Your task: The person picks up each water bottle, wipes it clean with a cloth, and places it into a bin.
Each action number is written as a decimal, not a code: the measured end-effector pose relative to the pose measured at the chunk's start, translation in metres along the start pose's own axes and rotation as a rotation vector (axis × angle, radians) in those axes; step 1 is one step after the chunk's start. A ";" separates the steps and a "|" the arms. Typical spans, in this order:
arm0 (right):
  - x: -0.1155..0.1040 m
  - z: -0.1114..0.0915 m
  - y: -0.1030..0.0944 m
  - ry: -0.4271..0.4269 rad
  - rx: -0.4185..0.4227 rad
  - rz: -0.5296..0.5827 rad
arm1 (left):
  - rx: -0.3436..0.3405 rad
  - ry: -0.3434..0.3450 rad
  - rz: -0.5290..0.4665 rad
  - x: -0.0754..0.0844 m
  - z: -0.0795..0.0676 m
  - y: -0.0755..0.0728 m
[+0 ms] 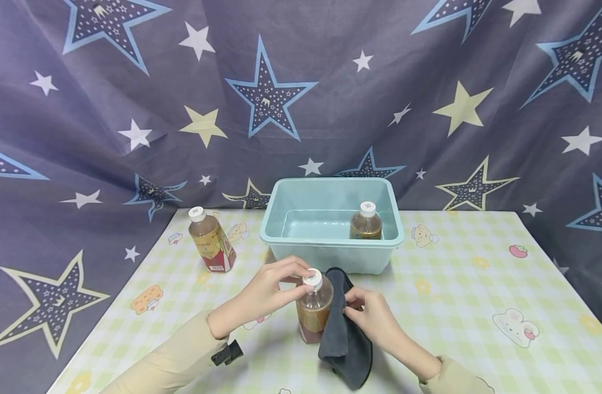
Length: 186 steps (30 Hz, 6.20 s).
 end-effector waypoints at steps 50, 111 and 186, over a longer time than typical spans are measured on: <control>-0.018 -0.004 -0.011 0.016 0.081 -0.008 | -0.003 -0.010 -0.007 0.000 0.000 0.001; 0.031 0.009 0.018 0.033 -0.002 -0.208 | -0.011 0.007 0.006 0.002 0.001 0.002; 0.020 0.006 0.011 0.032 0.011 -0.057 | -0.001 0.022 -0.002 -0.001 0.000 0.003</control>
Point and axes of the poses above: each hand's wrist, its own z-axis towards the middle knuckle, its own y-axis out of the palm, x = y × z, the point moved 5 cm from there along z, towards the middle knuckle, and after that the axes turned 11 degrees about y, right-handed, at the moved point
